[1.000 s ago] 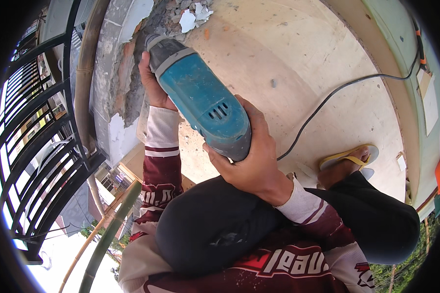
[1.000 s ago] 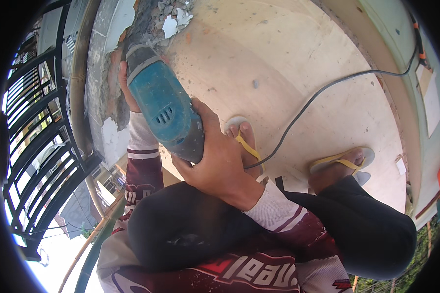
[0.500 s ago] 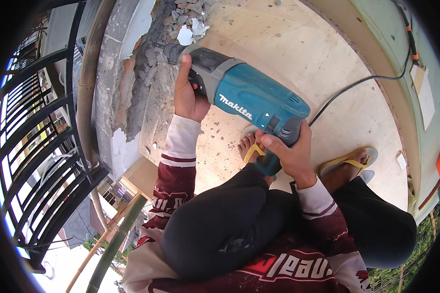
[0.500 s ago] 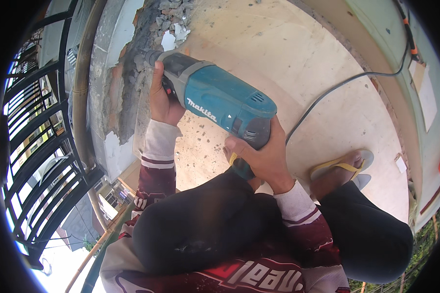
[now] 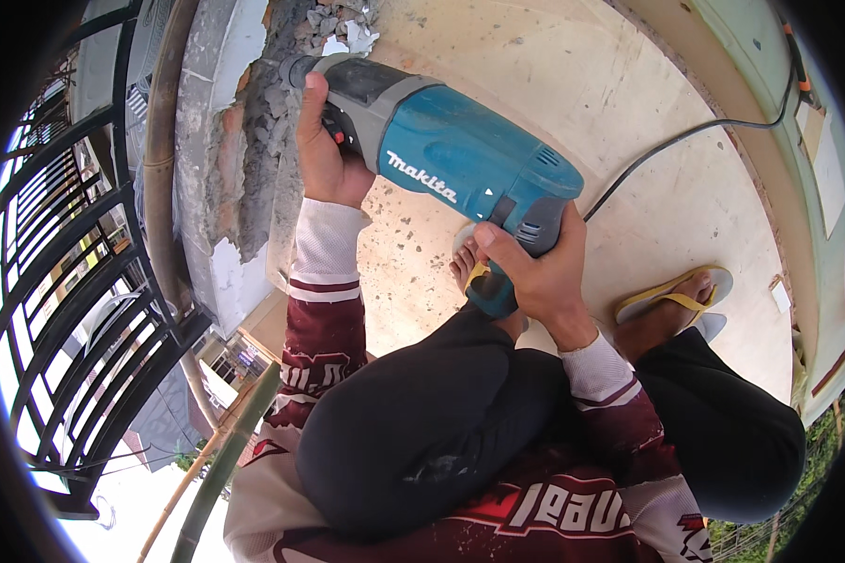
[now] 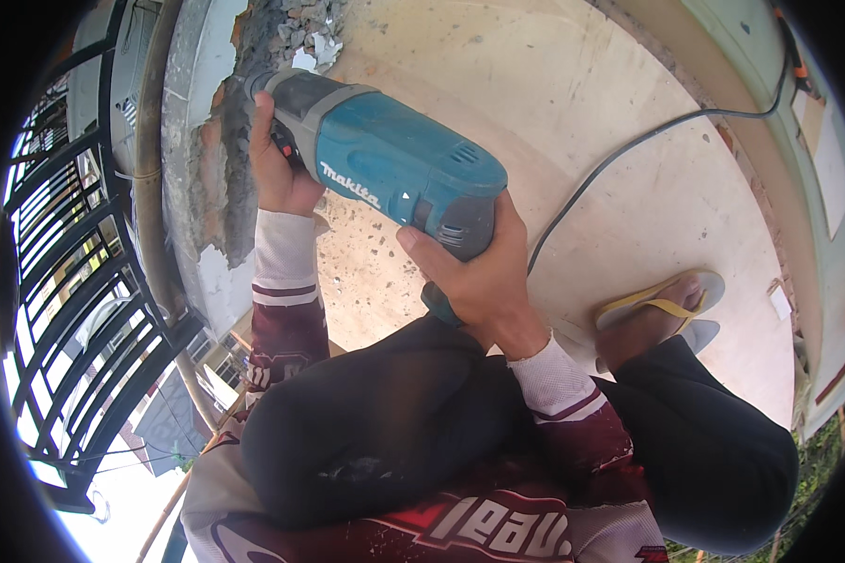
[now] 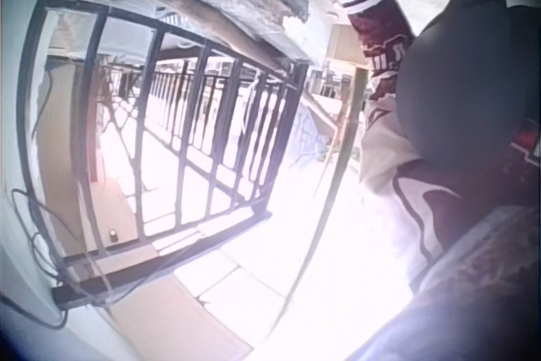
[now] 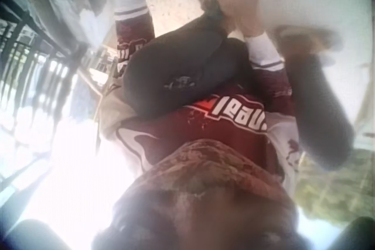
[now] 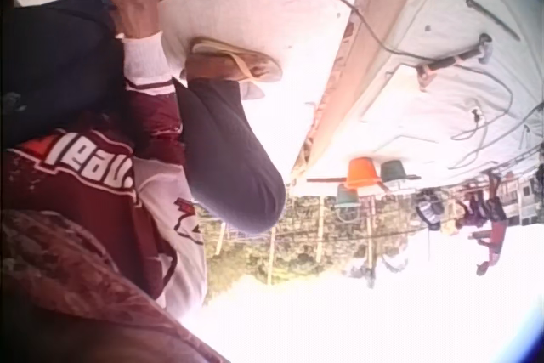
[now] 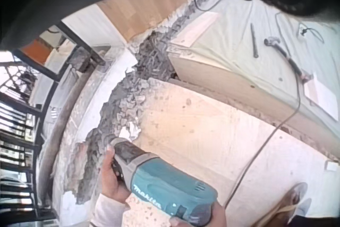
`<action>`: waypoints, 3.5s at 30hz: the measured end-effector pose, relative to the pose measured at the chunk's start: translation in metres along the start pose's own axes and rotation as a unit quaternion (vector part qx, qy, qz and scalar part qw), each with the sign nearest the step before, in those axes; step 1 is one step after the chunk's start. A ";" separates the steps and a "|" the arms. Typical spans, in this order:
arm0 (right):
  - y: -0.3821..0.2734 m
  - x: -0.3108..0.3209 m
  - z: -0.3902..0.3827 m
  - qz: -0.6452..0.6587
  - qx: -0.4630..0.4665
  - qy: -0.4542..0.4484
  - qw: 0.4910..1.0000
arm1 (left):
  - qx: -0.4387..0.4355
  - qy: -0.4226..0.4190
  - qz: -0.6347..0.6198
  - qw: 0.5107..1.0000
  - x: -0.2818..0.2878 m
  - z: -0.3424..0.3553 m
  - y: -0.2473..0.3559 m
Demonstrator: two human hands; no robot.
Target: The person uses a corded Makita rotary hammer drill to break and remove sections of a concrete floor. They hold the drill with both hands and repeatedly apply it to the surface, chipping away material and creating a hole.
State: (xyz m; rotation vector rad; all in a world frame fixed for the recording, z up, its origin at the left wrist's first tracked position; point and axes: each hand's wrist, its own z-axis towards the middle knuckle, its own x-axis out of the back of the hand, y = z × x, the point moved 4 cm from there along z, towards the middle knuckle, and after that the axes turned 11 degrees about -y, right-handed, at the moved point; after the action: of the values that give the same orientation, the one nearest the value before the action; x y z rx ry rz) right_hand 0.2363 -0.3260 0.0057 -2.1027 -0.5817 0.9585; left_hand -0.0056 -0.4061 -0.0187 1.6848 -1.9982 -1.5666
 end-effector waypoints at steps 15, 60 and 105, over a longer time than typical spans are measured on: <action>-0.039 -0.056 -0.016 -0.176 0.151 -0.039 0.972 | 0.010 -0.064 -0.090 0.994 0.026 -0.011 0.031; -0.120 -0.083 0.046 -0.385 0.151 -0.105 0.904 | 0.015 -0.145 -0.175 0.974 -0.010 0.008 0.043; -0.012 0.016 0.047 0.040 -0.003 0.048 0.998 | 0.028 0.018 0.023 0.999 -0.022 0.058 -0.007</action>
State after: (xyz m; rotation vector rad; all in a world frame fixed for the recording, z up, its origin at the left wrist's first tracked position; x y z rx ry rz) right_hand 0.2087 -0.2881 -0.0133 -2.1776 -0.4550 0.8951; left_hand -0.0286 -0.3521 -0.0395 1.6623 -2.0665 -1.4692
